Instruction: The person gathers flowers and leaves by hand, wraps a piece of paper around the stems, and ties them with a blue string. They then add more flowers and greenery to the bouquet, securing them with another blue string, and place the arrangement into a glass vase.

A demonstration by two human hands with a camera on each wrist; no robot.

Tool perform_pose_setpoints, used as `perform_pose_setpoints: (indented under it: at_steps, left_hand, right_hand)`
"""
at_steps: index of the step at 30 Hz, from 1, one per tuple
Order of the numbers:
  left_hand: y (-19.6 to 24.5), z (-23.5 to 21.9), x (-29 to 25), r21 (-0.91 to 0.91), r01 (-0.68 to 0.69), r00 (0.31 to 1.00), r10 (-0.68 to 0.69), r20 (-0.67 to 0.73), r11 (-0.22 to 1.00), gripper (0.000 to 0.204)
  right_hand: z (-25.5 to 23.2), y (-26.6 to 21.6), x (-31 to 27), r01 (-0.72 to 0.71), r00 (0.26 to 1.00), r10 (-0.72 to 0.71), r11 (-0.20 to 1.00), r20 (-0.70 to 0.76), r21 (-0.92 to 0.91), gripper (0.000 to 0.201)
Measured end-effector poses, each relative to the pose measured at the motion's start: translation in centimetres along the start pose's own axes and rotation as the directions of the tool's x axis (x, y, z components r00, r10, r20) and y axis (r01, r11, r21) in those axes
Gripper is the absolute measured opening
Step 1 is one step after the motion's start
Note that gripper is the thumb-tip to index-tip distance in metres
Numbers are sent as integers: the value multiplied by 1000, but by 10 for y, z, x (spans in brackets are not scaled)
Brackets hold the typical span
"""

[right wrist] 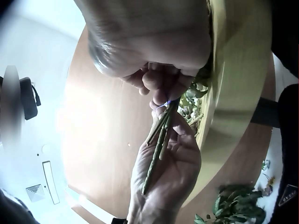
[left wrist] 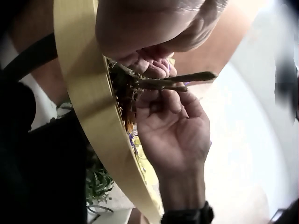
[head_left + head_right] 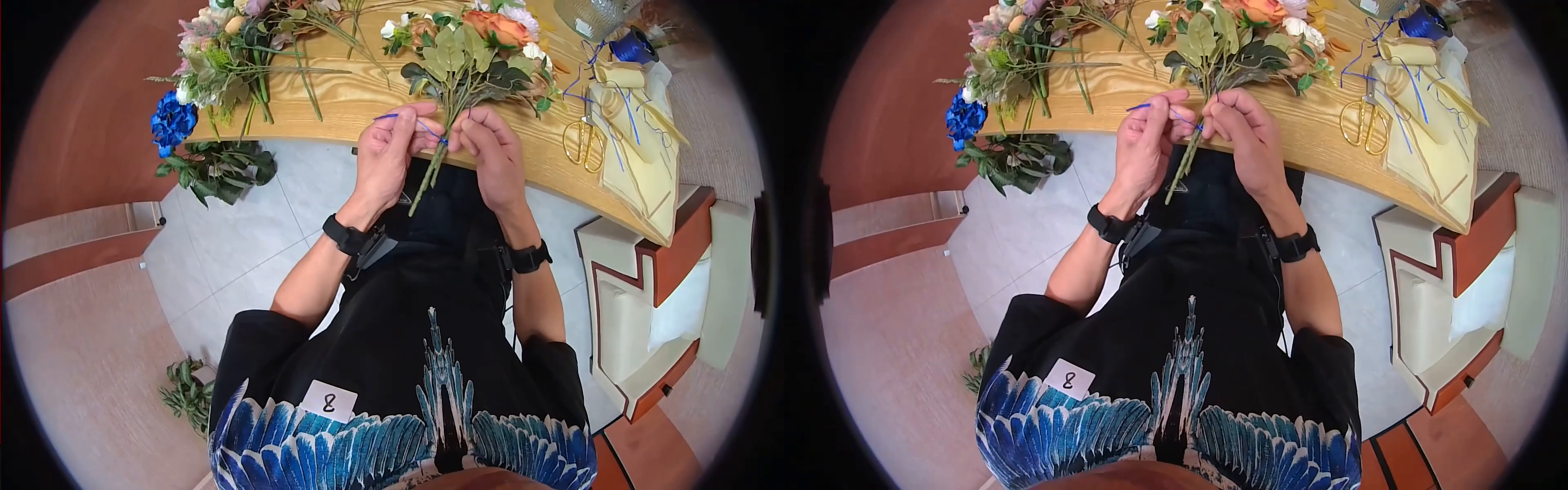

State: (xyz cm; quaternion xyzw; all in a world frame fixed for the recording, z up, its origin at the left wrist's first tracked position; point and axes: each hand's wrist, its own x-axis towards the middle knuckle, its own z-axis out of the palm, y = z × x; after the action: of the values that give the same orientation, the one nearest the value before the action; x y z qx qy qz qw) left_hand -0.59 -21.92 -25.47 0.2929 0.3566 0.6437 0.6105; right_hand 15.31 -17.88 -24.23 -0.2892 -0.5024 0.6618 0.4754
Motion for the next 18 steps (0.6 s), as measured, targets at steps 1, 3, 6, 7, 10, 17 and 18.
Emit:
perform_pose_setpoints:
  at_steps: [1,3,6,7,10,17,18]
  left_hand:
    - [-2,1,1,9,-21,1000,21,11,1000,37]
    - [-2,10,2,-76,-14,1000,14,-5,997,38]
    - [1,16,6,-234,3,1000,-1,9,972,37]
    - [2,15,6,-304,25,999,-16,32,952,37]
    - [2,21,10,-358,33,999,-23,34,933,36]
    - [2,17,15,-361,116,993,-115,24,926,35]
    - [1,17,17,-362,117,993,-116,26,925,35]
  right_hand:
    - [1,-4,-2,-32,999,32,999,-15,-5,15]
    - [2,-8,-4,-45,999,47,997,-23,69,14]
    - [1,-16,-4,-88,994,102,966,-46,243,14]
    - [2,-17,-4,-124,986,155,929,-61,348,13]
    - [-1,-17,-1,-82,995,97,942,-32,325,12]
    - [-7,-10,-2,-75,988,125,899,-88,432,9]
    - [-9,-10,-2,-89,985,146,882,-88,463,9]
